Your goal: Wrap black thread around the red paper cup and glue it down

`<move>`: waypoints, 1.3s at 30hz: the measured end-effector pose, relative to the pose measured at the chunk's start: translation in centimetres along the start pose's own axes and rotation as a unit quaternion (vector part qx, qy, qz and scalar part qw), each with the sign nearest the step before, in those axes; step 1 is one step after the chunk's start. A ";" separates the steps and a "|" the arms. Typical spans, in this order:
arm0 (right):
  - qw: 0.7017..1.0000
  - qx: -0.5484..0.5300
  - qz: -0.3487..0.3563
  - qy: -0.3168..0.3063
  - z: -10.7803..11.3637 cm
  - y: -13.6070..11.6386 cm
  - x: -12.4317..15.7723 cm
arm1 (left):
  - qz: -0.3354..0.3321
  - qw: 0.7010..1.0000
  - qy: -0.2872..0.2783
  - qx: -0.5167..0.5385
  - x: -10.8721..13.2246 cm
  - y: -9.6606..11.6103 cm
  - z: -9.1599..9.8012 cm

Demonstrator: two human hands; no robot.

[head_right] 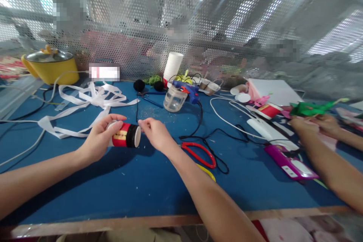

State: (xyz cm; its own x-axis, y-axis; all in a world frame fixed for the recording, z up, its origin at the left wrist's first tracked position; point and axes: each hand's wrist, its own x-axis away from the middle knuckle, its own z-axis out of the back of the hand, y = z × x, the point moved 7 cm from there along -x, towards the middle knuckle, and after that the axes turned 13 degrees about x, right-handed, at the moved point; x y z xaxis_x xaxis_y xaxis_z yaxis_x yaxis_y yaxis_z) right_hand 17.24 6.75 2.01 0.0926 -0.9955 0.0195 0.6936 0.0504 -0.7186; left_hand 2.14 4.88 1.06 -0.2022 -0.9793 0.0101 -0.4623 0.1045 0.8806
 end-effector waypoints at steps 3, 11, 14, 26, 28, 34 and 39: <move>1.000 -0.010 0.012 0.019 0.9 -0.6 0.4 | 0.006 1.000 0.024 0.017 -0.6 -0.2 0.5; 0.995 -0.046 0.026 -0.087 -1.2 -1.8 1.9 | -0.031 0.998 0.002 -0.053 -0.6 0.0 0.3; 0.992 -0.081 0.017 -0.091 -1.4 -1.6 1.8 | -0.023 0.999 0.005 -0.047 -0.7 -0.1 0.3; 0.981 0.061 0.182 0.019 0.7 -4.6 2.5 | 0.008 0.998 0.008 0.060 -1.4 0.5 0.7; 0.969 0.089 0.229 0.021 0.8 -5.2 2.8 | 0.036 0.997 -0.002 0.074 -1.7 0.5 0.7; 0.990 0.005 0.125 -0.061 0.3 -3.2 1.9 | 0.026 0.997 -0.057 0.035 -1.5 0.4 0.1; 0.993 -0.068 0.041 -0.084 -0.2 -1.8 1.6 | -0.049 0.990 -0.108 -0.072 -1.2 0.7 -0.5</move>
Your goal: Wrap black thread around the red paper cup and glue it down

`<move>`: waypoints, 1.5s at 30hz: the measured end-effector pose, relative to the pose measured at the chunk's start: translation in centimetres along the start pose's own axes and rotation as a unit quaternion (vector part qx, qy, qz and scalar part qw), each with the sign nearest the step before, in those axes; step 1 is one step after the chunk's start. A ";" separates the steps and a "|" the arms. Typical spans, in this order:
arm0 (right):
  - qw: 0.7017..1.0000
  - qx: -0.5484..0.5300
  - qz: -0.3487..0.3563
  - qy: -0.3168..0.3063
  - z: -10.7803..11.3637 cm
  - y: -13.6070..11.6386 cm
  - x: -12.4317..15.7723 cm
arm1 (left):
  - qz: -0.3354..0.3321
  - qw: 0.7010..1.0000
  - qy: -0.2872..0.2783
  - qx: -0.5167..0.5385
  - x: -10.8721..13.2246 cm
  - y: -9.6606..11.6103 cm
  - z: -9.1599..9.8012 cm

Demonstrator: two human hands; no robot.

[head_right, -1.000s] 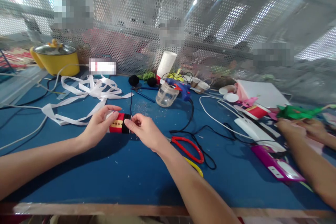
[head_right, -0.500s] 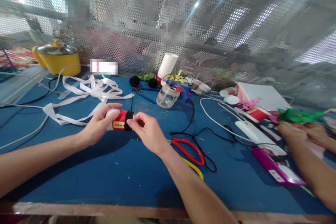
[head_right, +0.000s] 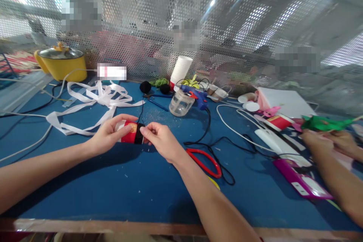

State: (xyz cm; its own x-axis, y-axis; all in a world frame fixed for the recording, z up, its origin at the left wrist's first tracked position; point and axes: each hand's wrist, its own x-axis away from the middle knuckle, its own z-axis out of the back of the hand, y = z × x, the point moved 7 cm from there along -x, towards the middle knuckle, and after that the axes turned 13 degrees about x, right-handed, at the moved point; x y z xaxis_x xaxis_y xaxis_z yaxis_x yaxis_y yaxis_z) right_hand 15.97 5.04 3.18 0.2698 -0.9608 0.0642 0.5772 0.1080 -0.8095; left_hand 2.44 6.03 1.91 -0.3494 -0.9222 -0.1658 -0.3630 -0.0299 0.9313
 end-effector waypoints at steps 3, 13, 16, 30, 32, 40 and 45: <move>0.999 0.042 0.007 -0.003 -0.1 -0.2 0.1 | -0.009 1.000 -0.002 -0.029 0.0 0.0 0.1; 0.987 0.103 0.097 0.071 0.7 -1.6 0.5 | -0.044 0.989 -0.063 -0.127 0.8 0.0 -1.0; 0.995 0.024 0.095 -0.003 -0.7 -1.3 0.6 | -0.047 0.985 -0.094 -0.138 1.0 -0.2 -1.5; 0.975 -0.187 0.121 -0.010 -1.4 -1.3 -0.4 | -0.011 0.976 -0.099 -0.193 1.1 -0.9 -1.8; 0.975 -0.185 0.120 -0.024 -1.8 -1.5 -0.6 | -0.020 0.975 -0.097 -0.199 1.2 -0.7 -1.8; 0.980 0.129 0.086 0.123 2.6 -2.8 0.3 | -0.004 0.965 -0.069 -0.251 1.2 -0.8 -1.6; 0.919 0.252 0.054 0.296 11.6 -4.3 1.6 | 0.004 0.962 -0.052 -0.269 1.3 -0.7 -1.4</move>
State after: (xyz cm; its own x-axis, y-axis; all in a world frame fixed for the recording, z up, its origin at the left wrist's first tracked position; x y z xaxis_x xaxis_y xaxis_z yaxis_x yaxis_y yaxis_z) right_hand 22.87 6.00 13.51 -0.0341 -0.8915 -0.4517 0.8962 0.1727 -0.4087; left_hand 3.45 4.30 1.46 -0.4450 -0.8806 -0.1628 0.1301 -0.2434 0.9612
